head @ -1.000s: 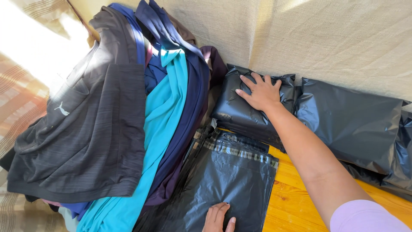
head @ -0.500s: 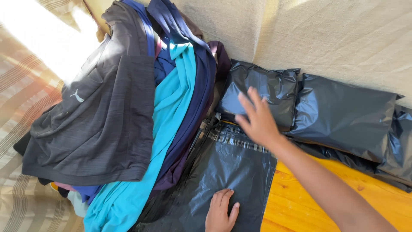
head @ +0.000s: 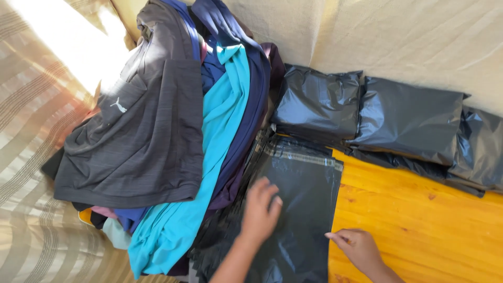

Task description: The person picks up several garments from a pile, smooths them on a wooden table, and folds them into flat rectangles before placing them into black plastic shipping bags.

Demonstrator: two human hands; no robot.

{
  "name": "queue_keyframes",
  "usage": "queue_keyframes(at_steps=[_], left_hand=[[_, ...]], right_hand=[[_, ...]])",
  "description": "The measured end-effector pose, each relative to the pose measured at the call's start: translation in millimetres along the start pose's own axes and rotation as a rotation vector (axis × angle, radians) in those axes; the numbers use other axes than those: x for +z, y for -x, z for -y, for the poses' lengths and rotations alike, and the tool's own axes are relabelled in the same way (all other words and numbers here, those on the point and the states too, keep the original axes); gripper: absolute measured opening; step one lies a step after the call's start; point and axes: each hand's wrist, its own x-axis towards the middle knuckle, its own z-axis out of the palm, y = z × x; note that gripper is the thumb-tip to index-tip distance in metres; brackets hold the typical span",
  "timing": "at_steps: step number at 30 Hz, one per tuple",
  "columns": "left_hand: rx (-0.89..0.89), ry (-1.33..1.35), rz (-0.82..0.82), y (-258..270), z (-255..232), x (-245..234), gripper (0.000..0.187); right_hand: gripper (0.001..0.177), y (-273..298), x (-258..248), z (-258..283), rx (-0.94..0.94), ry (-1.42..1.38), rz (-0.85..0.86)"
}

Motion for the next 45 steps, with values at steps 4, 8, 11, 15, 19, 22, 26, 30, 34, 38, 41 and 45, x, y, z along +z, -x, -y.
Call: queue_keyframes(at_steps=[4, 8, 11, 15, 19, 22, 26, 30, 34, 38, 41, 45], left_hand=[[0.06, -0.065, -0.224, -56, 18, -82, 0.025], [-0.161, -0.327, -0.139, -89, 60, -100, 0.032], [-0.248, -0.489, -0.04, -102, 97, -85, 0.038], [-0.278, -0.648, -0.081, -109, 109, -90, 0.013], [-0.323, -0.411, -0.515, -111, 54, -125, 0.017], [-0.227, -0.021, -0.675, -97, -52, -146, 0.018], [0.293, 0.04, -0.609, -48, -137, -80, 0.014], [0.311, 0.352, -0.095, -21, -243, -50, 0.03], [0.448, 0.502, 0.044, -17, -268, -36, 0.025], [0.075, 0.603, -0.184, -17, -245, -27, 0.03], [-0.072, 0.854, -0.318, -12, -224, -27, 0.027], [-0.369, 0.465, -0.163, -13, -203, -26, 0.048]], right_hand=[[0.035, 24, 7, -22, -0.154, -0.002, -0.13], [0.024, 44, 19, -33, 0.075, -0.059, -0.085], [0.026, 55, 15, -23, 0.141, -0.096, -0.023], [0.027, 58, 3, -14, 0.172, -0.098, 0.016], [0.025, 56, -11, -22, 0.19, -0.208, -0.05], [0.025, 56, -29, -15, 0.165, -0.302, -0.067], [0.041, 63, -55, 13, -0.023, -0.351, 0.033], [0.116, 66, -57, 19, -0.188, -0.367, 0.202], [0.07, 58, -67, -6, -0.153, -0.4, 0.075], [0.01, 64, -113, -11, -0.19, -0.478, -0.148], [0.021, 66, -158, -21, -0.229, -0.434, -0.168], [0.046, 41, -171, -65, -0.333, -0.136, -0.52]])
